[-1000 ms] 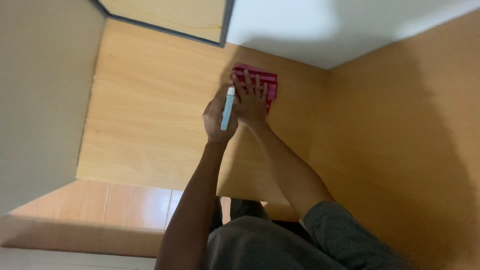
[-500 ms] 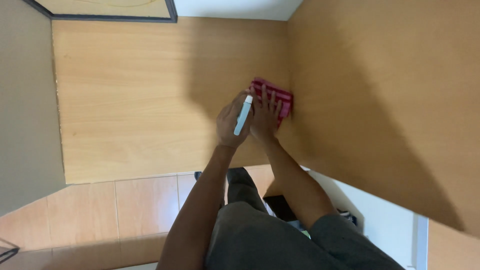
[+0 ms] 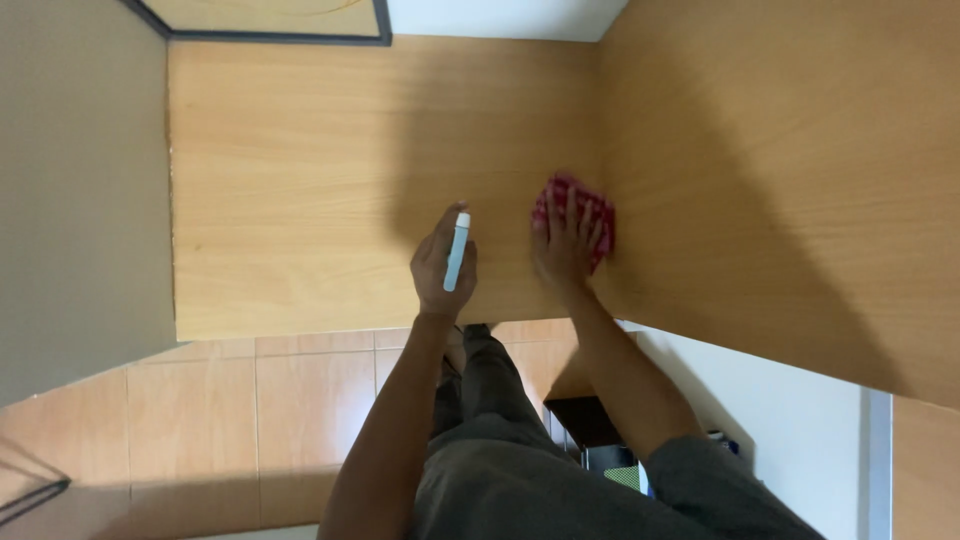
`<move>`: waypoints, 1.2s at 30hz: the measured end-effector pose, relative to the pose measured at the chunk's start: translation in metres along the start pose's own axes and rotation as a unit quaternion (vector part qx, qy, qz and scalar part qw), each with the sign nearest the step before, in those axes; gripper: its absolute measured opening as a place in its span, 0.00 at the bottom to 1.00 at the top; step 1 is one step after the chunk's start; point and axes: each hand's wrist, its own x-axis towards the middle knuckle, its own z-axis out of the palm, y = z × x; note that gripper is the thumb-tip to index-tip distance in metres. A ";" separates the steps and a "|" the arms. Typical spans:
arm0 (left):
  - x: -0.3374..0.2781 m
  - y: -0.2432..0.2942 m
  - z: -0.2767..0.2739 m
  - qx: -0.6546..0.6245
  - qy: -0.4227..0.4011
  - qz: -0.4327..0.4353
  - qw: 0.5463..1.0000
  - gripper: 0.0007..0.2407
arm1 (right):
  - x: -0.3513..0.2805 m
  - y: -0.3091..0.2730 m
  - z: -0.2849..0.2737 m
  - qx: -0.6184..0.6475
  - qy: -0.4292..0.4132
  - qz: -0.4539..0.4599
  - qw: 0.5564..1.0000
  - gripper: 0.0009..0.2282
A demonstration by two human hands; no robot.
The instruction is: Clean a wooden shelf by dusting it and wiping it down with cleaning spray and a cloth.
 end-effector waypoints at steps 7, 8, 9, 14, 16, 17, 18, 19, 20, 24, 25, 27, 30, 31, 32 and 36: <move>0.005 -0.009 -0.013 0.027 0.025 -0.042 0.998 0.18 | 0.039 -0.073 0.000 0.033 -0.088 -0.025 0.995 0.27; 0.005 -0.010 -0.010 0.017 0.029 -0.060 0.998 0.18 | 0.021 -0.076 0.004 -0.012 -0.126 -0.075 0.989 0.26; 0.013 -0.015 -0.007 0.009 0.038 -0.072 0.997 0.19 | 0.013 -0.082 0.009 -0.056 -0.156 -0.127 0.978 0.25; 0.022 -0.015 0.000 0.051 0.058 -0.033 0.996 0.17 | -0.039 -0.024 -0.009 0.010 -0.081 -0.149 0.985 0.26; 0.024 -0.018 0.000 0.045 0.056 -0.035 0.997 0.16 | -0.027 0.000 -0.008 0.001 -0.055 -0.111 0.992 0.27; 0.024 -0.021 0.001 0.035 0.053 -0.048 0.997 0.17 | -0.014 0.007 -0.010 0.005 -0.038 -0.092 0.995 0.27; 0.025 -0.025 0.002 0.025 0.049 -0.061 0.997 0.17 | -0.001 0.014 -0.011 0.010 -0.020 -0.073 0.997 0.26; 0.027 -0.023 0.002 0.026 0.050 -0.064 0.996 0.17 | 0.015 0.009 -0.014 0.009 -0.024 -0.074 0.997 0.26; 0.029 -0.021 0.001 0.036 0.055 -0.054 0.996 0.16 | 0.031 0.003 -0.016 0.009 -0.042 -0.041 0.998 0.27; 0.039 -0.027 -0.004 0.063 0.092 -0.047 0.993 0.15 | 0.102 -0.037 -0.016 0.019 -0.097 0.008 0.995 0.27; 0.043 -0.029 -0.008 0.071 0.099 -0.052 0.991 0.15 | 0.114 -0.048 -0.014 0.021 -0.102 -0.003 0.995 0.27; 0.049 -0.033 -0.014 0.095 0.110 -0.045 0.988 0.15 | 0.138 -0.072 -0.009 0.028 -0.119 -0.010 0.993 0.27; 0.053 -0.045 -0.027 0.118 0.123 -0.070 0.983 0.16 | 0.156 -0.117 -0.004 0.017 -0.133 -0.043 0.990 0.27; 0.054 -0.060 -0.031 0.126 0.131 -0.078 0.980 0.16 | 0.160 -0.135 0.013 0.017 -0.140 -0.055 0.989 0.27; 0.055 -0.073 -0.035 0.138 0.147 -0.095 0.975 0.15 | 0.163 -0.152 0.029 0.005 -0.141 -0.083 0.987 0.27; 0.065 -0.061 -0.067 0.129 0.201 -0.121 0.963 0.18 | 0.150 -0.202 0.039 -0.005 -0.087 -0.223 0.971 0.26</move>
